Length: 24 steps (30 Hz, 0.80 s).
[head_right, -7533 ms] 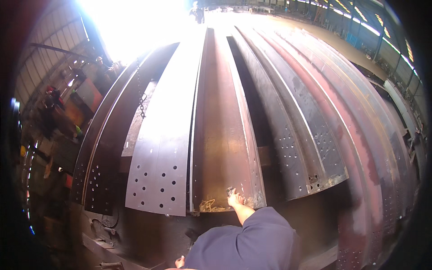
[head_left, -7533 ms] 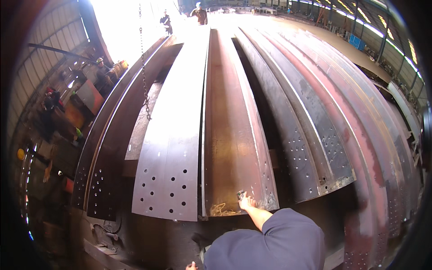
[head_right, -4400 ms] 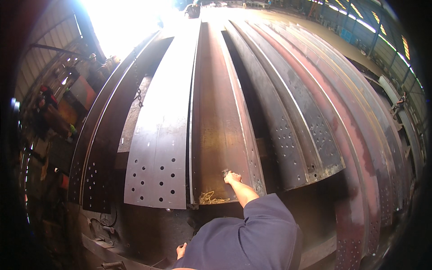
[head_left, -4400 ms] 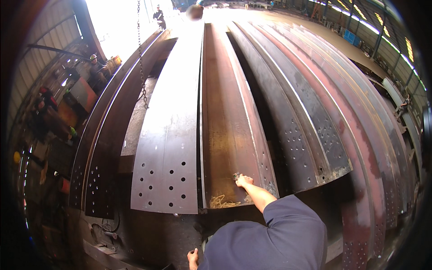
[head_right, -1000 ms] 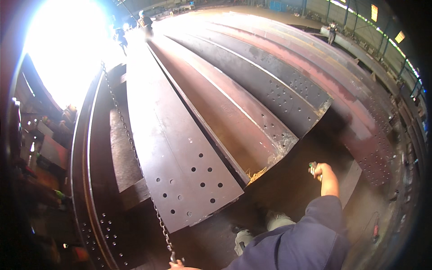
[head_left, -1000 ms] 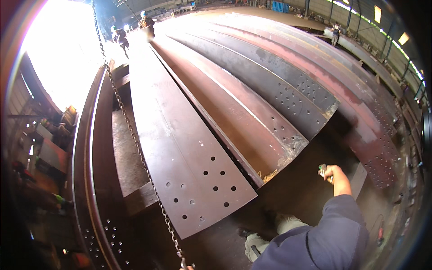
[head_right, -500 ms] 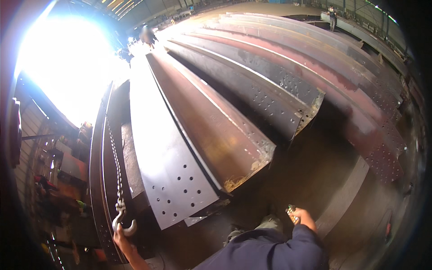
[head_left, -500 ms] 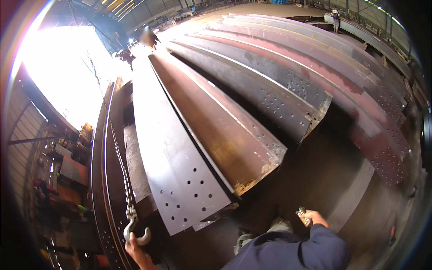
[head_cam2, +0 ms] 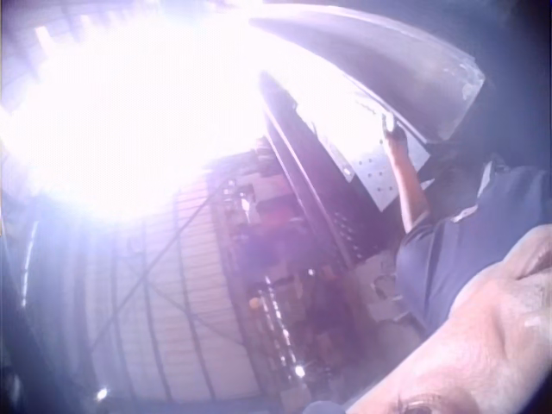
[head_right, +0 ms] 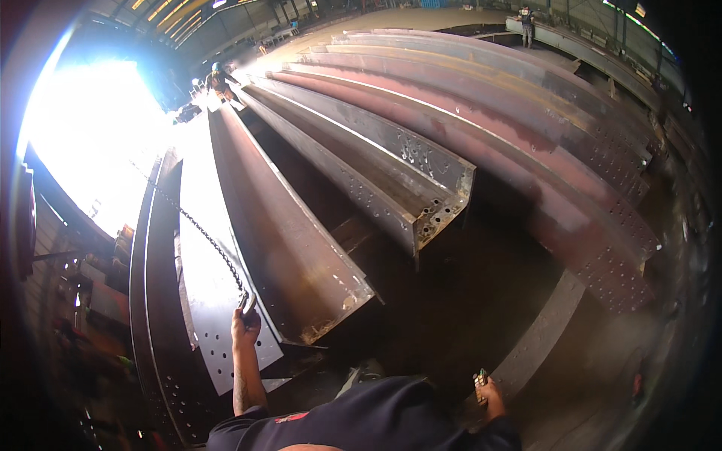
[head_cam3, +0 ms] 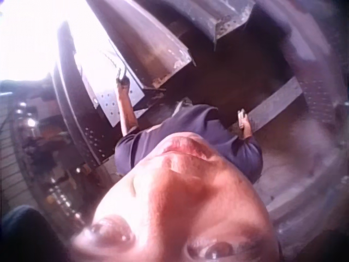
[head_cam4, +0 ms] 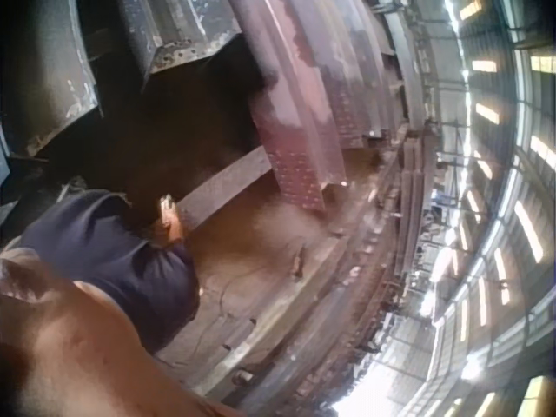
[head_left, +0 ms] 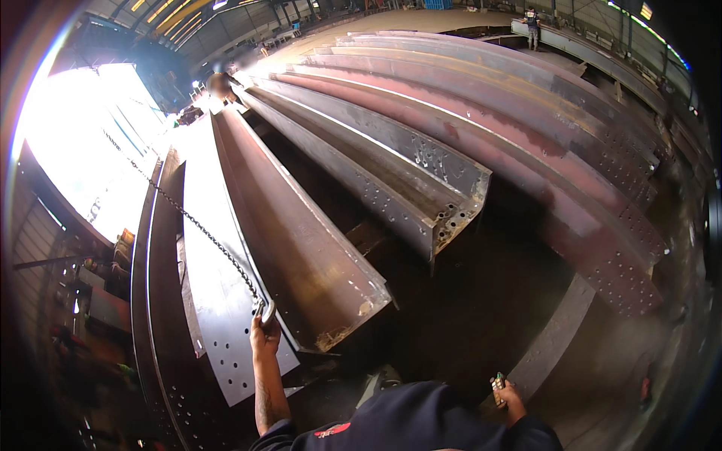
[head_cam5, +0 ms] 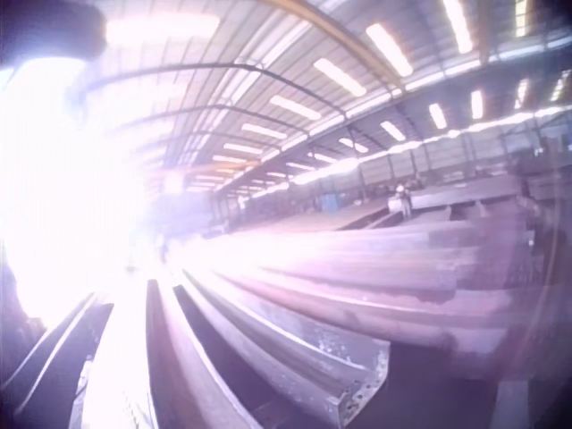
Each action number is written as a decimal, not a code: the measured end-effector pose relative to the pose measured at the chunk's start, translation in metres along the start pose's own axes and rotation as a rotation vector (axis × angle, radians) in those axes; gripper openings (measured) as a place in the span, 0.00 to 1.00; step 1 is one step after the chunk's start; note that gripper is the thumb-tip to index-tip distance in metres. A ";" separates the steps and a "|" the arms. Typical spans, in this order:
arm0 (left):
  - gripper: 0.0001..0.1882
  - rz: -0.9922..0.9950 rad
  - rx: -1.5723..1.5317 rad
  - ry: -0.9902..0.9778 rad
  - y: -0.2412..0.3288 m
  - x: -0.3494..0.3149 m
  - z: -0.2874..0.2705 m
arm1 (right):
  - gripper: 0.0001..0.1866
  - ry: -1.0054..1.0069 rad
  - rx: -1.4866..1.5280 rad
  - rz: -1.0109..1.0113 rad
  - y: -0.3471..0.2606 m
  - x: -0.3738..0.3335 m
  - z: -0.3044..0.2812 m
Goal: The person uses a handheld remote control to operate an overhead crane, lifting and rotating a large curved metal assembly. They guide the suspended piece with their hands and the remote, positioning it within a circular jig.
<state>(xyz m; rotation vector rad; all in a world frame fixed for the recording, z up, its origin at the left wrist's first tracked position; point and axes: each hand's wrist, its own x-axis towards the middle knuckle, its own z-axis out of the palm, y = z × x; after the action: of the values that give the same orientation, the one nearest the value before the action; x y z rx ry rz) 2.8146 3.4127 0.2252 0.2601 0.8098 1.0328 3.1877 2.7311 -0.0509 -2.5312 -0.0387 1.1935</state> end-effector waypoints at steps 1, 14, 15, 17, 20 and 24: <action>0.08 -0.013 0.027 0.112 -0.028 0.005 0.034 | 0.39 0.019 0.000 0.006 0.016 0.003 -0.002; 0.12 0.047 0.220 0.165 -0.174 0.098 0.126 | 0.18 -0.028 0.369 0.081 0.007 0.123 0.051; 0.12 0.038 0.212 0.174 -0.178 0.095 0.136 | 0.18 -0.043 0.377 0.058 -0.017 0.125 0.042; 0.12 0.022 0.198 0.201 -0.183 0.084 0.154 | 0.18 0.062 0.208 -0.042 -0.064 0.110 0.010; 0.12 0.089 0.242 0.306 -0.188 0.079 0.167 | 0.17 0.120 0.147 -0.064 -0.128 0.090 -0.041; 0.11 0.114 0.232 0.331 -0.192 0.072 0.182 | 0.17 0.091 0.092 -0.014 -0.177 0.107 -0.085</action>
<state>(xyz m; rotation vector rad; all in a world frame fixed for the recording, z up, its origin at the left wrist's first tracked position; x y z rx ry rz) 3.0885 3.4058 0.2113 0.3411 1.2294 1.1051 3.3418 2.8910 -0.0245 -2.4970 0.0204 1.0496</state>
